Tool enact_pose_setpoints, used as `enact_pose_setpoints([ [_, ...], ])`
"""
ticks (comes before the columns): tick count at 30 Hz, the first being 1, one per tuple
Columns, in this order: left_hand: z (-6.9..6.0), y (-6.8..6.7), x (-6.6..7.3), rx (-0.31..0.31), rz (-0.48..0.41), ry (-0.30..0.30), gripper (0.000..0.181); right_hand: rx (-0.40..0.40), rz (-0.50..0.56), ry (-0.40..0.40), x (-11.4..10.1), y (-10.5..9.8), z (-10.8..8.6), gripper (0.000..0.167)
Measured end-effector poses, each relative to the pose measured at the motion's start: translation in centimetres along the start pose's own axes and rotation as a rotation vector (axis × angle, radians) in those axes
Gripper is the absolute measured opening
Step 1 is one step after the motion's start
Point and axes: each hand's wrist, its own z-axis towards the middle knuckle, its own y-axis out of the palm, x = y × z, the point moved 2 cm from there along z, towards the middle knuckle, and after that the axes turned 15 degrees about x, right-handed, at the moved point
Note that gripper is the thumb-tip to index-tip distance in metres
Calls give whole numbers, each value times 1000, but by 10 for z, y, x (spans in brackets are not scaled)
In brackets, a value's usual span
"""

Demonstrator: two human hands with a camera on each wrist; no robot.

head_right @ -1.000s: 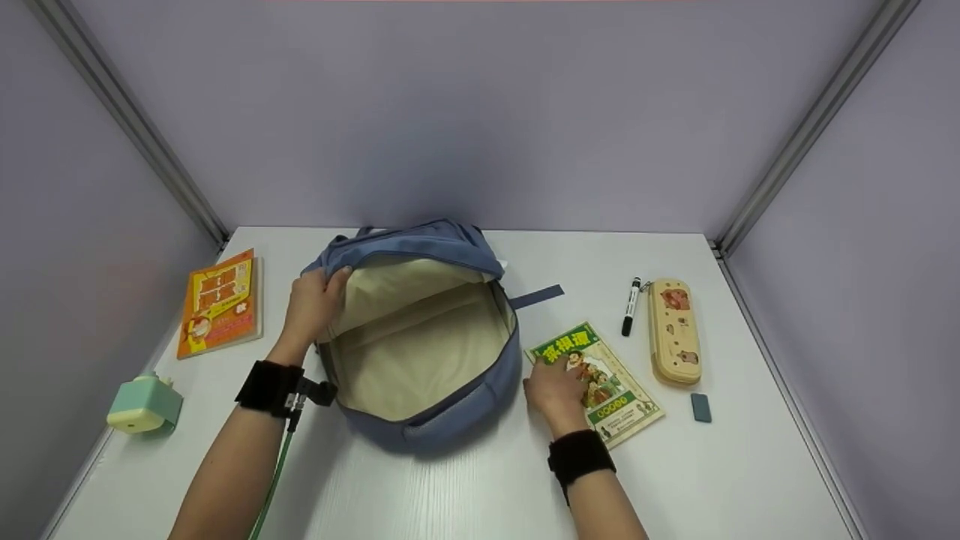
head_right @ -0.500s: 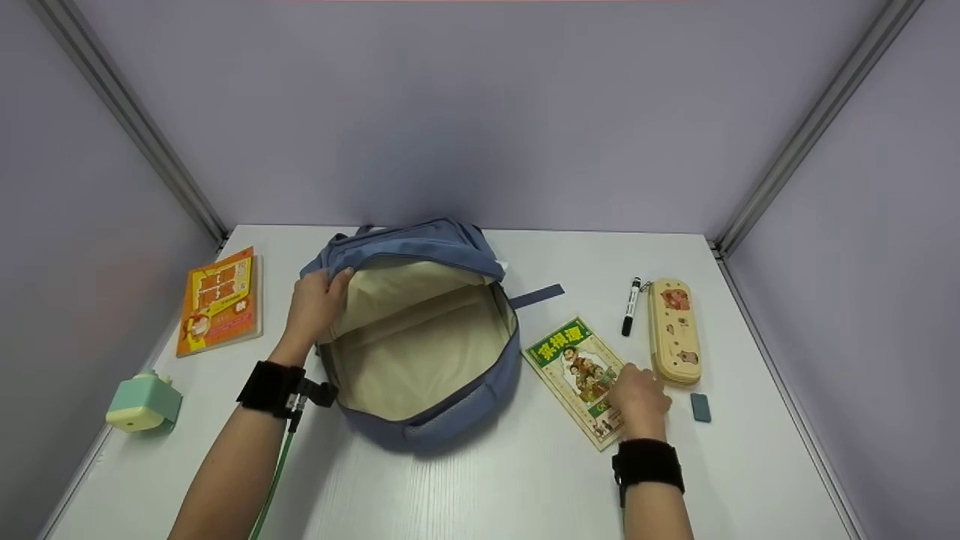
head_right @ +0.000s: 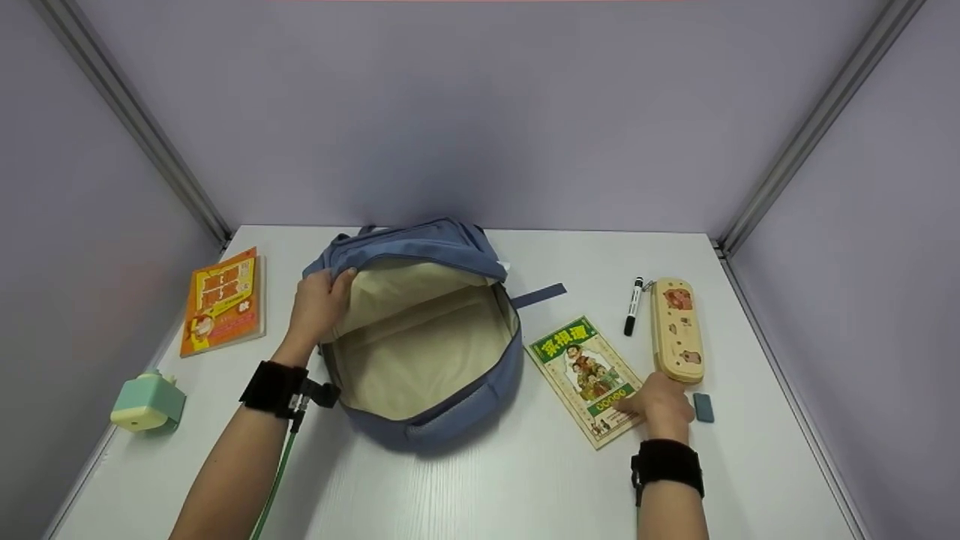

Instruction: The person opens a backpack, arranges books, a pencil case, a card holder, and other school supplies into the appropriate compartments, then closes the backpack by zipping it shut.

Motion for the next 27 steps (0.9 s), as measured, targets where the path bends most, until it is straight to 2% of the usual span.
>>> enact_pose_setpoints([
  [4,0,0,1,4,-6,1,43,-28,27,12,2,1,0,94],
  [8,-1,0,1,10,-11,18,45,-17,10,5,0,1,0,98],
  [10,-1,-1,1,16,-12,28,45,-7,3,-1,0,1,-1,97],
  [12,-1,-1,2,22,-19,37,46,0,45,2,1,1,-1,84],
  [14,-1,-1,3,25,-26,40,46,-7,130,-1,2,2,-2,66],
  [17,2,-2,4,21,-31,34,46,-58,339,14,6,1,-2,44],
  [20,4,-3,5,13,-23,24,45,-124,519,16,8,-3,-5,46],
  [23,6,-4,7,7,-24,27,44,-167,644,-2,8,-11,-8,57],
  [27,10,-6,10,9,-33,33,45,-180,802,-30,2,-28,-11,53],
])
